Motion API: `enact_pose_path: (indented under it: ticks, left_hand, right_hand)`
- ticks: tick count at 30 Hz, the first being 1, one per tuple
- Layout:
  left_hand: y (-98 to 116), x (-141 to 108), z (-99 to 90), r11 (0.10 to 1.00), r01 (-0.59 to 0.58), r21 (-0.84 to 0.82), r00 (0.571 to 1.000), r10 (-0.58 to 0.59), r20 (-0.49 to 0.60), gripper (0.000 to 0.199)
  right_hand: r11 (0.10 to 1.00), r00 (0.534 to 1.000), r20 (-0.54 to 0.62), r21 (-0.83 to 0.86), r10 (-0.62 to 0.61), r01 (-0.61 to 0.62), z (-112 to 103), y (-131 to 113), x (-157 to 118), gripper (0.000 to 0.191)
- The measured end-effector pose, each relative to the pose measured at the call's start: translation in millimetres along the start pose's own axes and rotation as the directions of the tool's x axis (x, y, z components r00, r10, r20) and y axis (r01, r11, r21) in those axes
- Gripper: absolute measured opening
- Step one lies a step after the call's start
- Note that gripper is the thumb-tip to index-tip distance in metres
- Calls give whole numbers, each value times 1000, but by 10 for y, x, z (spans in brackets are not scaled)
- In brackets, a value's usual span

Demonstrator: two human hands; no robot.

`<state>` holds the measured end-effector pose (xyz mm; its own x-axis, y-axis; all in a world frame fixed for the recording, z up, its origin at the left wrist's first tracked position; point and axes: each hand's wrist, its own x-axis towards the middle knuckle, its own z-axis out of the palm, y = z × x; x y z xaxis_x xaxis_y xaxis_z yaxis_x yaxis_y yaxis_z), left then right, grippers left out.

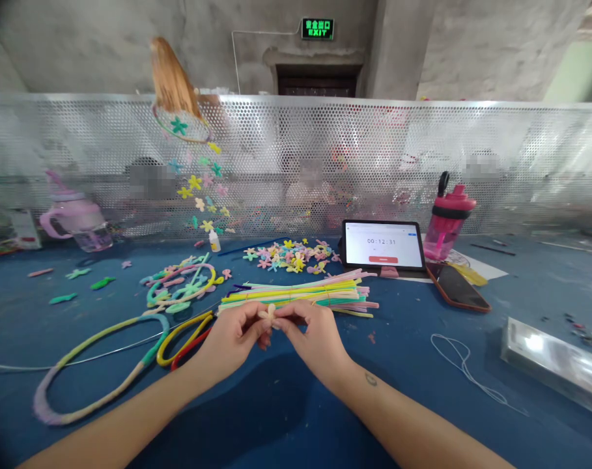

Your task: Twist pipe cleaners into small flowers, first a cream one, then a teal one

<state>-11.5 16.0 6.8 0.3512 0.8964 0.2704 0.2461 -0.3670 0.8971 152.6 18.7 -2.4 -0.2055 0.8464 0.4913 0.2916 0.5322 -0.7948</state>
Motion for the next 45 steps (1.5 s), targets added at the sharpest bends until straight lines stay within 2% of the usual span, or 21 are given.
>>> enact_pose_path:
  ticks: [3,9,12,16,20,30,41,45]
  left_hand:
    - [-12,-14,-11,994,-29,102,1000,30,-4,13]
    - [-10,-12,-17,970,-55,237,998,55,7,14]
    - [-9,5,-6,988,17,154,1000,-19,7,13]
    - [-23,33,-13,980,179,-93,984,-175,42,12]
    - [-34,55,-43,947,219,-235,974,-197,114,14]
    - [-29,51,-45,924,276,-266,961,-263,83,9]
    - [-79,63,-25,925,256,-280,967,-247,68,14]
    - [-96,75,-33,943,228,-245,972,-205,114,19]
  right_hand:
    - [989,996,46,123,81,-86,-5,14,16,4]
    - [970,978,181,200,104,-140,-60,44,57,10]
    - [967,973,202,203,110,-151,-74,80,69,14]
    - [966,973,202,209,111,-153,-78,98,77,16]
    - [967,974,184,193,128,-164,-82,84,84,13]
    - [963,976,155,203,150,-180,-70,73,92,10]
    - [969,973,186,176,139,-172,-78,83,93,9]
    - [942,967,198,262,162,-212,-79,68,90,15]
